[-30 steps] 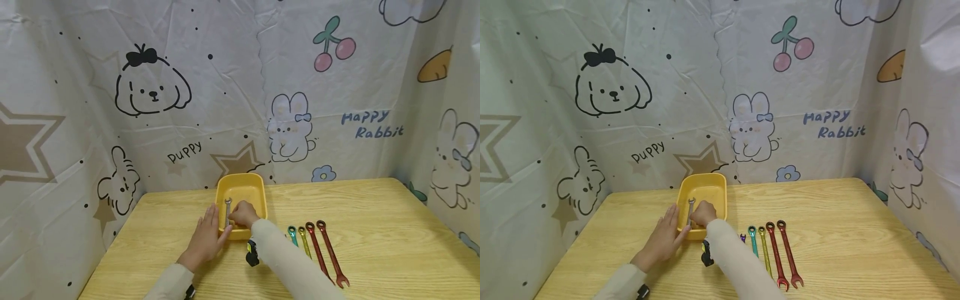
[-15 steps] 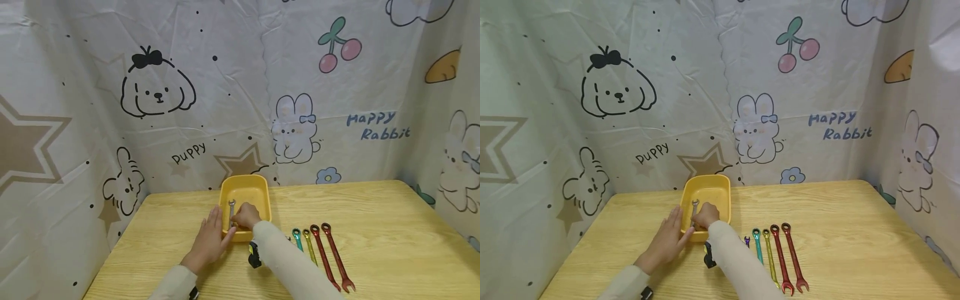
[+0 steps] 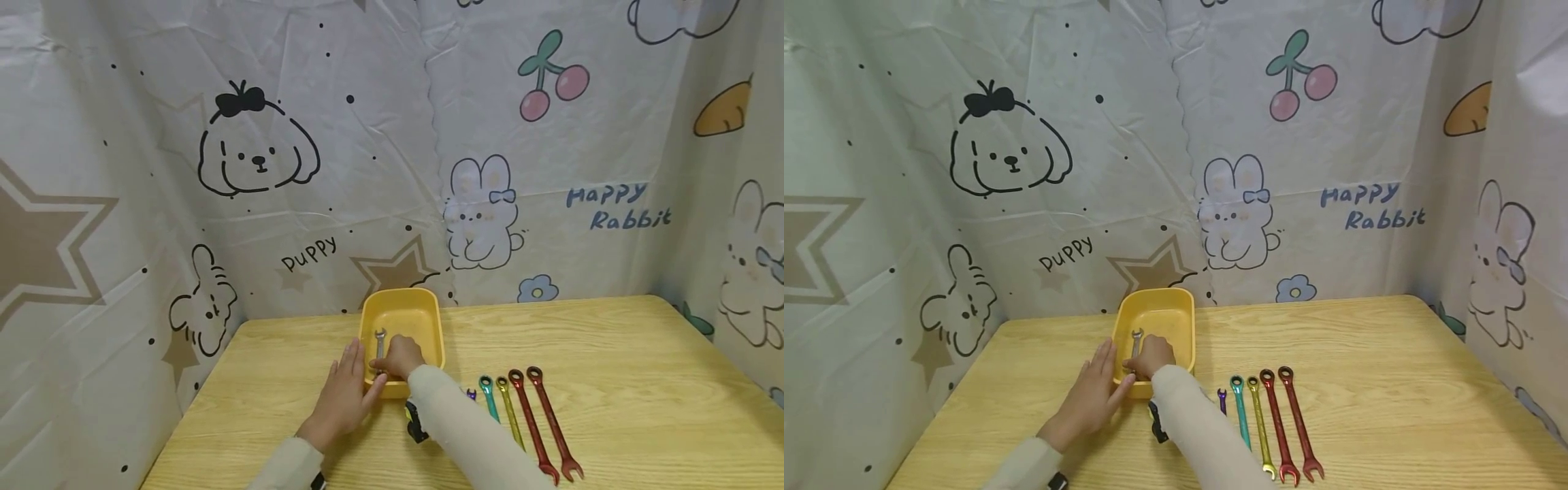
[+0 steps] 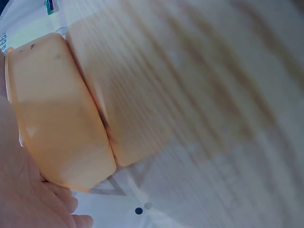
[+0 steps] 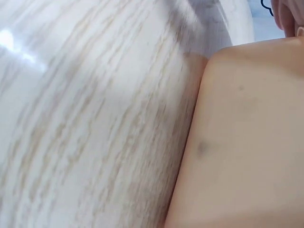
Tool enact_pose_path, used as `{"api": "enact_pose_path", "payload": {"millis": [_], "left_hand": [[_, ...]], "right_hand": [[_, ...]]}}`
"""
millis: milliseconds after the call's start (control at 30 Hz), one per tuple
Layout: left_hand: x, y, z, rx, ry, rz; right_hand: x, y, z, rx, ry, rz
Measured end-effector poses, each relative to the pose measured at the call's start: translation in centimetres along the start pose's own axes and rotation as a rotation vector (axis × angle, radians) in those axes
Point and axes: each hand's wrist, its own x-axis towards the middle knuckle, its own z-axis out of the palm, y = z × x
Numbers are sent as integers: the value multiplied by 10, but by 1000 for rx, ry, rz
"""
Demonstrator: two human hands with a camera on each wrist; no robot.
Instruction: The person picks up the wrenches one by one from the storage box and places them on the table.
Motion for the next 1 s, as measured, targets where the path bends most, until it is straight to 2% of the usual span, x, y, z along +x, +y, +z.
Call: {"api": "enact_pose_path", "payload": {"millis": [200, 400, 533, 767, 1000], "left_hand": [[-2, -1, 3, -3, -6, 0], [-2, 0, 3, -4, 9, 1], [-1, 0, 2, 1, 7, -4], [-1, 1, 0, -4, 15, 12], [-1, 1, 0, 0, 3, -2]], "right_hand": [[4, 3, 10, -72, 0, 31], [7, 3, 8, -46, 8, 60], [7, 1, 6, -58, 10, 42], [5, 2, 4, -107, 105, 33], [7, 5, 3, -163, 180, 3]]}}
